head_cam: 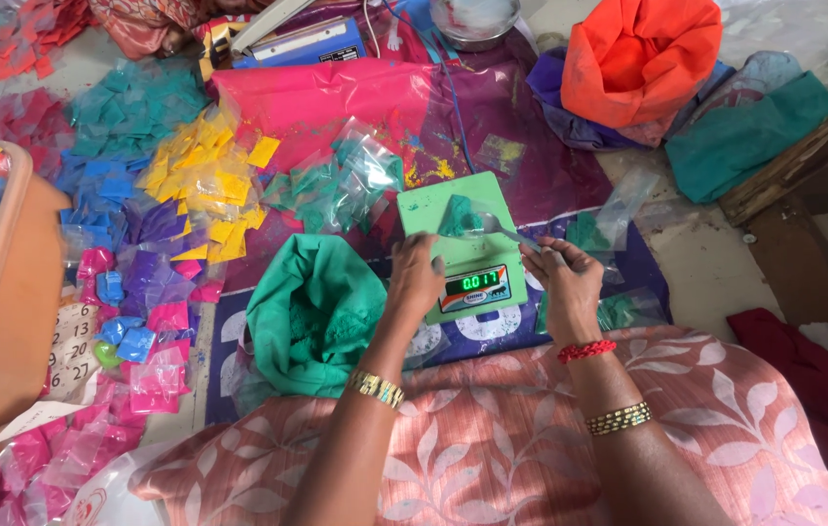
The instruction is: The person sits on the floor and scoops green colored powder from a cloth sack onto a small digital scale, adding powder with a spoon until the target weight is reached, then transfers the weighed powder into a small clear plastic pouch and sets the filled pouch aside with other completed pouches.
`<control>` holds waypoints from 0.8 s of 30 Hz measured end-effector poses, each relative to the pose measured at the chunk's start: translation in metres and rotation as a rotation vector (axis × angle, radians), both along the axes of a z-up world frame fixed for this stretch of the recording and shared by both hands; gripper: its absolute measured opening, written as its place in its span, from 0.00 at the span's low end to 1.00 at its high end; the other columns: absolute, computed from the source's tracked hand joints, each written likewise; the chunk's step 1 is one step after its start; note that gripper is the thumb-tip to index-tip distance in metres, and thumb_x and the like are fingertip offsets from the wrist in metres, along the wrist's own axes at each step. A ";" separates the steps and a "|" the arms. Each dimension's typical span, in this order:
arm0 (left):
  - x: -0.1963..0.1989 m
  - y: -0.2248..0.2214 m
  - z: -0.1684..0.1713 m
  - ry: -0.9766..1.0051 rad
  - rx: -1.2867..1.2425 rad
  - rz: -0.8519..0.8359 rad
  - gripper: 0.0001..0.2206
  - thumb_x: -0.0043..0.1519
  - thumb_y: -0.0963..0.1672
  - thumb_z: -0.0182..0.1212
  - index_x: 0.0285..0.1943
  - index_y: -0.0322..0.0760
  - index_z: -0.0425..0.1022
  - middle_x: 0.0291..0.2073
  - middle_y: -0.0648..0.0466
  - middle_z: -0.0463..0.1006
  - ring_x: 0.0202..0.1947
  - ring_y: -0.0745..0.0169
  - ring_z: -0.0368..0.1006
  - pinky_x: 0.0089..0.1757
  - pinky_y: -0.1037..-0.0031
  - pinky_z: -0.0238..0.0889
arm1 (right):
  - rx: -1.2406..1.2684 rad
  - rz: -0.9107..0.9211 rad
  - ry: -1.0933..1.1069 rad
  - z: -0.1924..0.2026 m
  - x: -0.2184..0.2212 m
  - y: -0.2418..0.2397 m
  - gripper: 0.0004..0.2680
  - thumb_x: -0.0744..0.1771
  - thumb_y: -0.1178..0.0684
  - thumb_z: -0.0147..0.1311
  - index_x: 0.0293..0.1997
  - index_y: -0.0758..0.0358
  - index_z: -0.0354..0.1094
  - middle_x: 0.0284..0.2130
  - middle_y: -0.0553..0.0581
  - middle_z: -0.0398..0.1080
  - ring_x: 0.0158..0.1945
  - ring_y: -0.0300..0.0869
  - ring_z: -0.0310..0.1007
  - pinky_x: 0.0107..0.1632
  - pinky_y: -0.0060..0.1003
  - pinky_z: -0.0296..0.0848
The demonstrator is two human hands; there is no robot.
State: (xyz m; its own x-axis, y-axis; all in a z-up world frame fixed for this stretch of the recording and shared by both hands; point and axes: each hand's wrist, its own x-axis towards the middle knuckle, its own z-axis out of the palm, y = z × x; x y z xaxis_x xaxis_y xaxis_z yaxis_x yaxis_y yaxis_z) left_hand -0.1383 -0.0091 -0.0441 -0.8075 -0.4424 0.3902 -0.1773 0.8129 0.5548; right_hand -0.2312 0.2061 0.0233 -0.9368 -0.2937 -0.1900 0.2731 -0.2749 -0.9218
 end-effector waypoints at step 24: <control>0.109 0.006 0.007 -0.035 0.114 0.166 0.16 0.59 0.40 0.64 0.56 0.32 0.74 0.56 0.39 0.75 0.60 0.42 0.68 0.60 0.56 0.56 | -0.043 -0.041 -0.008 0.006 0.004 0.026 0.06 0.69 0.66 0.45 0.47 0.79 0.65 0.43 0.66 0.73 0.50 0.52 0.80 0.56 0.42 0.82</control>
State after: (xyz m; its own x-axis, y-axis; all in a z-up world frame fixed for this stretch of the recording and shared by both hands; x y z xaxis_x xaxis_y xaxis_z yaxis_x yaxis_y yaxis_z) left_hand -0.0289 -0.0034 -0.0374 -0.7319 -0.6104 0.3030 -0.3246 0.7032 0.6326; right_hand -0.2276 0.2322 0.0289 -0.9467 -0.2634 -0.1855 0.2682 -0.3253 -0.9068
